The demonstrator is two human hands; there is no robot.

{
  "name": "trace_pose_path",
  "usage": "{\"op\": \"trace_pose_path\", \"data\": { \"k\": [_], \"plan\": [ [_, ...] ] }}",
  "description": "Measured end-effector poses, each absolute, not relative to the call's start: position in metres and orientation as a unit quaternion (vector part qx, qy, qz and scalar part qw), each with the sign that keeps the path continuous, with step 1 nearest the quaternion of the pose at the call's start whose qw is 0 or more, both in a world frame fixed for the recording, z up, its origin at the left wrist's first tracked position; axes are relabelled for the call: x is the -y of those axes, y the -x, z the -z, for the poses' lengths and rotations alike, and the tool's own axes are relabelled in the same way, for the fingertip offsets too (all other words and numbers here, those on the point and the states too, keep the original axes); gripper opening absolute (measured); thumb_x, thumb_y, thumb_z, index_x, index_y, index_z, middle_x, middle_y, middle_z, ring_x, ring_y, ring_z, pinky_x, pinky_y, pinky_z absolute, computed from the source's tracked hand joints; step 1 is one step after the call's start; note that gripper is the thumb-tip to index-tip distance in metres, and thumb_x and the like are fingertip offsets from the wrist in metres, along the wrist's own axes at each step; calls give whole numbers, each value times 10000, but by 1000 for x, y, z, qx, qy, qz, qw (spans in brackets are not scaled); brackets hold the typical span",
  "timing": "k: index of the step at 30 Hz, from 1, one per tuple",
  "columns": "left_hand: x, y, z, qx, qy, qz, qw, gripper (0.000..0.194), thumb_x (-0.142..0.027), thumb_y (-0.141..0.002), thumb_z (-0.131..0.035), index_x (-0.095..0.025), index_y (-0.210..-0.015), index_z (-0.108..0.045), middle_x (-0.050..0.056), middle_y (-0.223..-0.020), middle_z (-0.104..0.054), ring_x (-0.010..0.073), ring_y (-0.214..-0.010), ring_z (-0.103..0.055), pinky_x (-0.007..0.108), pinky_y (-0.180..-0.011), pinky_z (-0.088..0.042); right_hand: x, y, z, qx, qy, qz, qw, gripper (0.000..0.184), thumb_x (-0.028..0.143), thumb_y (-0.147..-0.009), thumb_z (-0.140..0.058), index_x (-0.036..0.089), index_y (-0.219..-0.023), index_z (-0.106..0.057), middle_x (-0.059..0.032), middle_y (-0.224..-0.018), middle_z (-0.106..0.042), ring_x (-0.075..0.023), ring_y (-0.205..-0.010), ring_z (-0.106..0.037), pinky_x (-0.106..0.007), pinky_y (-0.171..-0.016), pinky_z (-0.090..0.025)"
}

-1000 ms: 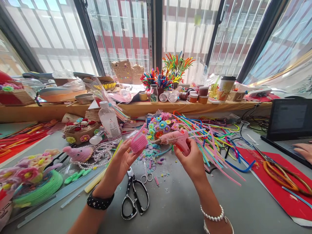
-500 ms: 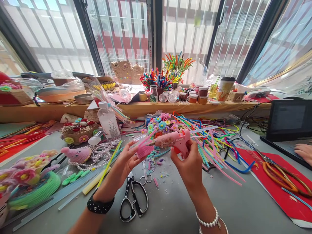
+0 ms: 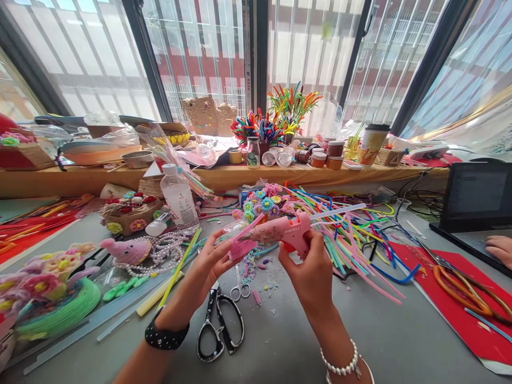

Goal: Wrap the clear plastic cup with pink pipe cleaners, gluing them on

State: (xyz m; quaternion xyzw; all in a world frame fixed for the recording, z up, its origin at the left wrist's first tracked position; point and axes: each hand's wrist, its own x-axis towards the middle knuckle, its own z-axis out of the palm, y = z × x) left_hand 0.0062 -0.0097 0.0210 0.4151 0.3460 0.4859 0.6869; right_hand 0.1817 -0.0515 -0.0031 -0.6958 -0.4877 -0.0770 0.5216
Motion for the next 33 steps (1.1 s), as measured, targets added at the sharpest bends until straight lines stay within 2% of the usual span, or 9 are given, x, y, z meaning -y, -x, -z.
{"op": "trace_pose_path", "data": {
  "k": [8,20,25,33],
  "plan": [
    [8,-6,-17,-350,-418,-486,684,491,-288,-727,-658,-193,-1132,-397,110,-1082,-617,230,-982,-621,437,-950,-427,51,-184,5,491,692,89,523,325,437,-683,-611,217,-832,-423,30,-662,-511,-122,-487,-461,-250,-481,-399],
    [8,-5,-19,-352,-405,-489,688,520,-264,-682,-702,-189,-1119,-430,103,-1044,-633,233,-946,-636,423,-925,-443,50,-185,5,489,691,115,520,266,390,-680,-584,226,-814,-424,19,-665,-522,-140,-508,-478,-257,-496,-398],
    [7,-4,-18,-363,-409,-488,681,534,-252,-663,-716,-197,-1119,-442,81,-1012,-632,209,-903,-644,405,-909,-461,51,-184,5,486,692,116,521,262,380,-678,-581,224,-813,-419,16,-665,-522,-142,-504,-475,-261,-496,-392],
    [8,-5,-20,-359,-414,-490,678,530,-273,-685,-698,-191,-1129,-421,99,-1041,-627,238,-956,-631,420,-923,-446,50,-185,6,486,687,134,523,234,359,-681,-568,226,-802,-419,27,-638,-499,-138,-495,-454,-259,-493,-387]
  ]
}}
